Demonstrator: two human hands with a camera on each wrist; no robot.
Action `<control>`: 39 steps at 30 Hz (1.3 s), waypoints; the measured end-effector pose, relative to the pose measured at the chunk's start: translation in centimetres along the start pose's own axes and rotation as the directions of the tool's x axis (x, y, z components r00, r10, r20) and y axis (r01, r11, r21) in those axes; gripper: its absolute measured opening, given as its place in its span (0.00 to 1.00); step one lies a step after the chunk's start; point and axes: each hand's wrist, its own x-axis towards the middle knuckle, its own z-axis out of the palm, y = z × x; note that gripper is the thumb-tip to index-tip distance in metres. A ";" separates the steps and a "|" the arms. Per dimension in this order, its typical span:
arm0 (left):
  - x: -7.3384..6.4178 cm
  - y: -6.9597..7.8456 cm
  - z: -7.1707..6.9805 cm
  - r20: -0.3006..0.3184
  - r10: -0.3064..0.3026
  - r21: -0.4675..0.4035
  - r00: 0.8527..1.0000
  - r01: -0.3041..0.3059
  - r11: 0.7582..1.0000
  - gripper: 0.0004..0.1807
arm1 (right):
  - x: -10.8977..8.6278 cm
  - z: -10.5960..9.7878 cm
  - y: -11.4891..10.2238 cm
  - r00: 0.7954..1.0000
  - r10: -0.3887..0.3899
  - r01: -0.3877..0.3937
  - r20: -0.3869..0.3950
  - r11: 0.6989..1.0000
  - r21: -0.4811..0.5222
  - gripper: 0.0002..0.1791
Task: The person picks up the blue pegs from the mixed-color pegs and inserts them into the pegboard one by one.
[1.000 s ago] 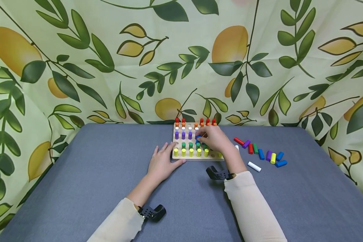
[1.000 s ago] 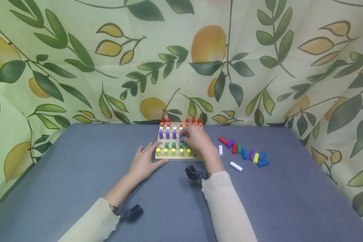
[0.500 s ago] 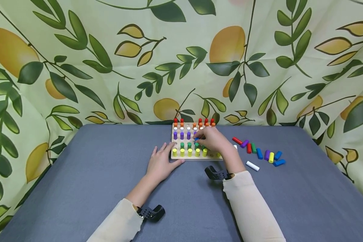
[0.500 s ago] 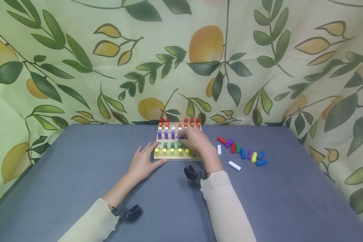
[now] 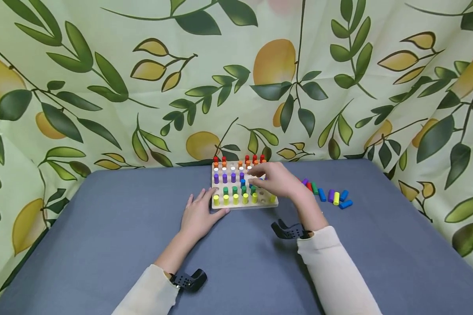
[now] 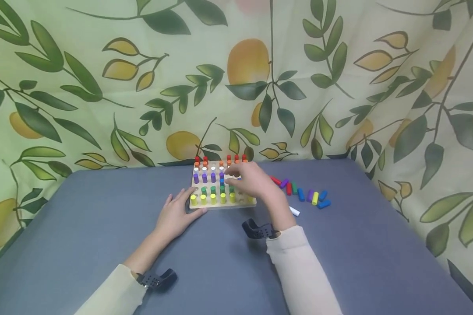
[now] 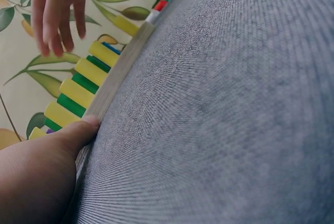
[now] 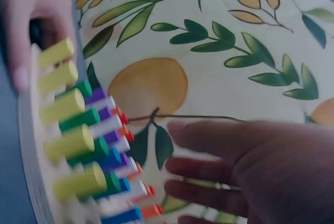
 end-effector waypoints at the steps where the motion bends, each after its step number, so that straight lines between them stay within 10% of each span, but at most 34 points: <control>1: 0.1 0.1 0.0 -0.001 0.001 -0.004 1.000 -0.001 1.000 0.44 | -0.5 -0.5 0.2 1.000 -0.020 0.020 -0.013 1.000 -0.003 0.17; 20: 0.3 -0.1 0.0 0.027 -0.014 -0.007 1.000 0.014 1.000 0.44 | -8.7 -3.8 6.7 0.997 0.010 -0.018 -0.076 0.994 -0.110 0.12; 39: 0.3 0.0 -0.3 0.035 -0.015 0.004 0.999 0.015 1.000 0.44 | -10.2 -1.3 10.6 0.996 0.085 -0.082 0.007 0.970 -0.227 0.07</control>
